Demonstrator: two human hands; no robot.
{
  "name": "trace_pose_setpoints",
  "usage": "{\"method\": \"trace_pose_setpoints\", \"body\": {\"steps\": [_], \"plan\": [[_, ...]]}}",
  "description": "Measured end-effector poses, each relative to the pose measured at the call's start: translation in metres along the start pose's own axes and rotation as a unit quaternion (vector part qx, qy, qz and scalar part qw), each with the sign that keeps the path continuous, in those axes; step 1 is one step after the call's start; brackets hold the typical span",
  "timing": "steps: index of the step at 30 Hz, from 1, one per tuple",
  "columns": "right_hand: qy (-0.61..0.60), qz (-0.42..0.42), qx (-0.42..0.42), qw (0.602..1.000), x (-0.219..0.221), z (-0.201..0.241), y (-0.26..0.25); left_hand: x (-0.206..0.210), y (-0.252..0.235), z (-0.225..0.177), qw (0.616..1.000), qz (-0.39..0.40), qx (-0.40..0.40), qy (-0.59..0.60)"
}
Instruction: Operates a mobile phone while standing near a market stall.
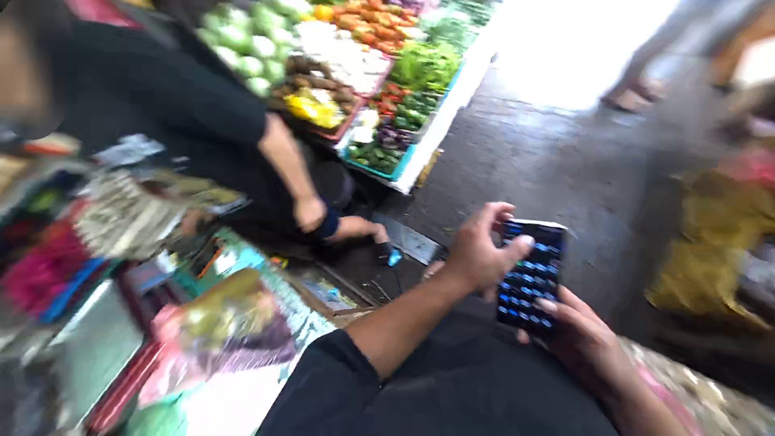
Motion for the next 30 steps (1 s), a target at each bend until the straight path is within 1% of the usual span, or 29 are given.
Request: {"method": "trace_pose_setpoints", "body": {"steps": [2,3,4,6,8,10,12,14,16,18,20,23,26,28,30], "plan": [[-0.023,0.020,0.006,1.000,-0.004,-0.001,-0.005,-0.026,0.007,0.015,1.000,-0.021,-0.017,-0.004],[-0.029,0.031,0.010,0.999,-0.005,0.001,-0.007,-0.042,0.013,0.029,0.999,-0.030,-0.028,-0.026],[-0.032,0.040,0.014,0.999,-0.006,0.002,-0.009,-0.058,0.024,0.051,0.996,-0.033,-0.049,-0.061],[-0.041,0.054,0.022,0.997,-0.005,0.004,-0.011,-0.091,0.061,0.111,0.981,-0.017,-0.129,-0.147],[-0.058,0.070,0.034,0.995,0.000,0.008,-0.013,-0.123,0.116,0.170,0.946,0.017,-0.232,-0.225],[-0.064,0.102,0.036,0.992,0.007,0.015,-0.013,-0.147,0.180,0.214,0.906,0.043,-0.317,-0.278],[-0.067,0.172,0.021,0.983,0.016,0.025,-0.014,-0.161,0.238,0.243,0.861,0.076,-0.375,-0.335],[-0.055,0.235,-0.004,0.970,0.022,0.036,-0.013,-0.162,0.283,0.257,0.823,0.114,-0.402,-0.384],[-0.025,0.247,-0.032,0.968,0.024,0.045,-0.016,-0.157,0.308,0.264,0.802,0.144,-0.394,-0.424],[-0.022,0.238,-0.035,0.970,0.029,0.049,-0.019,-0.153,0.316,0.271,0.788,0.153,-0.369,-0.468],[-0.056,0.192,-0.007,0.980,0.038,0.042,-0.025,-0.154,0.317,0.276,0.774,0.146,-0.358,-0.502],[-0.097,0.118,0.026,0.988,0.052,0.032,-0.024,-0.155,0.313,0.278,0.764,0.141,-0.342,-0.528],[-0.067,0.055,0.039,0.995,0.057,0.037,-0.018,-0.152,0.309,0.270,0.763,0.131,-0.303,-0.556],[-0.049,0.025,0.044,0.998,0.051,0.033,-0.019,-0.151,0.305,0.264,0.771,0.119,-0.272,-0.563],[-0.044,-0.007,0.044,0.998,0.045,0.027,-0.020,-0.148,0.301,0.260,0.777,0.120,-0.259,-0.561]]}}
Point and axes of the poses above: each hand's wrist, its own y-axis away from the middle knuckle, its own x-axis out of the palm, z = x × y, the point moved 9 cm from there along -y, towards the middle knuckle, and after that the axes turned 7 degrees about x, right-handed, at the moved point
